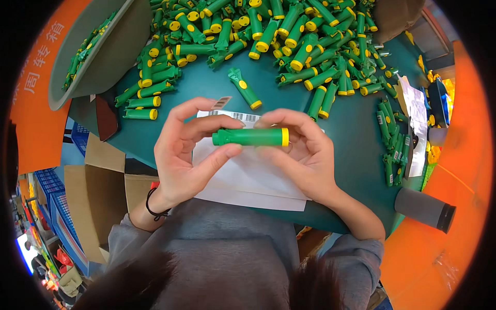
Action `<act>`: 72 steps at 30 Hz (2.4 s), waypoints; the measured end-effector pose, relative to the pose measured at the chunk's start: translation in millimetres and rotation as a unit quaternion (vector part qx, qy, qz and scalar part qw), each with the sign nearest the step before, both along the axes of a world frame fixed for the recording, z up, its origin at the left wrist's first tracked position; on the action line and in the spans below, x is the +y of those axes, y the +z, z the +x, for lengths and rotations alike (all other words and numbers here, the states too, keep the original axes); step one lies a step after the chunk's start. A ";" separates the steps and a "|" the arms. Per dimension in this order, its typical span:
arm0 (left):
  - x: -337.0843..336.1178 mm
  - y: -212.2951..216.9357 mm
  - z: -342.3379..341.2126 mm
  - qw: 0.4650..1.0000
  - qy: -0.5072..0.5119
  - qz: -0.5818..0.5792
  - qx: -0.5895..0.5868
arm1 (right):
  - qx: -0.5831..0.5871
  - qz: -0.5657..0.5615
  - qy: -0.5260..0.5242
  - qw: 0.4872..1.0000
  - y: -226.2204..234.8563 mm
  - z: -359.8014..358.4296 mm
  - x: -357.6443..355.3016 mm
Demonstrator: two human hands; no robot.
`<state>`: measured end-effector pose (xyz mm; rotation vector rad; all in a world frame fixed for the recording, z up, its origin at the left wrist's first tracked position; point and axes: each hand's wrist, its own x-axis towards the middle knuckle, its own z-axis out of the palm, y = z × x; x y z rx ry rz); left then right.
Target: Apply small adhesive labels to cylindrical green components at an assembly station.
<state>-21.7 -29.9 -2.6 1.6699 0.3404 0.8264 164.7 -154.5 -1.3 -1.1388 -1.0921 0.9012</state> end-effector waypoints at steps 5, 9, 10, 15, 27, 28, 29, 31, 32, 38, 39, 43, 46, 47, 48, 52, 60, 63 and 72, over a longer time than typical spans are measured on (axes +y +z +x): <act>6.7 2.2 -4.2 0.998 0.052 0.026 0.015 | 0.084 -0.073 -0.025 0.994 -3.0 -5.2 -1.6; 8.8 15.8 -2.7 0.997 0.047 0.051 0.018 | 0.024 -0.051 0.013 0.998 -8.3 -1.6 -4.6; 10.0 16.2 -3.2 0.997 0.006 0.061 0.046 | 0.013 -0.051 0.005 0.999 -7.3 -2.4 -5.0; 9.4 15.0 2.4 0.995 -0.024 0.068 0.075 | -0.004 -0.059 -0.001 0.998 -4.5 -2.6 -4.3; 4.5 13.7 10.2 0.993 -0.007 0.088 0.080 | -0.031 -0.051 -0.060 0.996 -0.9 -8.5 -3.9; 4.3 13.3 10.6 0.992 -0.006 0.092 0.081 | -0.023 -0.051 -0.063 0.996 -1.2 -9.0 -4.1; 4.1 12.9 10.9 0.992 -0.004 0.096 0.083 | -0.015 -0.051 -0.066 0.996 -1.5 -9.2 -4.3; 3.6 12.1 11.4 0.992 -0.001 0.095 0.082 | -0.025 -0.049 -0.064 0.996 -1.3 -8.3 -4.2; 3.4 11.8 11.6 0.992 0.004 0.095 0.081 | -0.036 -0.046 -0.060 0.996 -1.5 -8.0 -4.0; 2.7 11.9 11.6 0.990 0.010 0.120 0.078 | -0.040 -0.044 -0.062 0.996 -3.2 -9.0 -4.0; 2.9 11.6 11.6 0.990 0.011 0.120 0.079 | -0.039 -0.044 -0.061 0.996 -3.2 -9.6 -3.6; 2.5 12.2 12.9 0.988 0.014 0.132 0.079 | -0.039 -0.049 -0.068 0.996 -2.4 -9.9 -4.7; 0.9 12.5 12.7 0.987 0.019 0.138 0.080 | -0.051 -0.040 -0.063 0.996 -3.9 -10.1 -4.9; 0.4 12.4 12.8 0.987 0.021 0.139 0.079 | -0.055 -0.039 -0.063 0.996 -3.9 -10.3 -5.1; 0.0 12.3 12.9 0.987 0.022 0.139 0.080 | -0.054 -0.040 -0.062 0.996 -3.3 -10.7 -5.0; -0.9 11.4 14.8 0.987 0.025 0.140 0.079 | -0.057 -0.052 -0.068 0.995 -1.1 -11.1 -5.7; 2.1 14.7 16.3 0.986 0.028 0.139 0.087 | -0.065 -0.047 -0.059 0.995 0.8 -8.4 -4.7; 1.4 14.5 13.0 0.985 0.028 0.142 0.091 | -0.089 -0.032 -0.051 0.994 1.3 -10.5 -8.9; 14.5 6.4 6.9 0.984 0.034 0.050 0.170 | -0.105 -0.057 -0.014 0.993 -6.5 -5.0 -10.9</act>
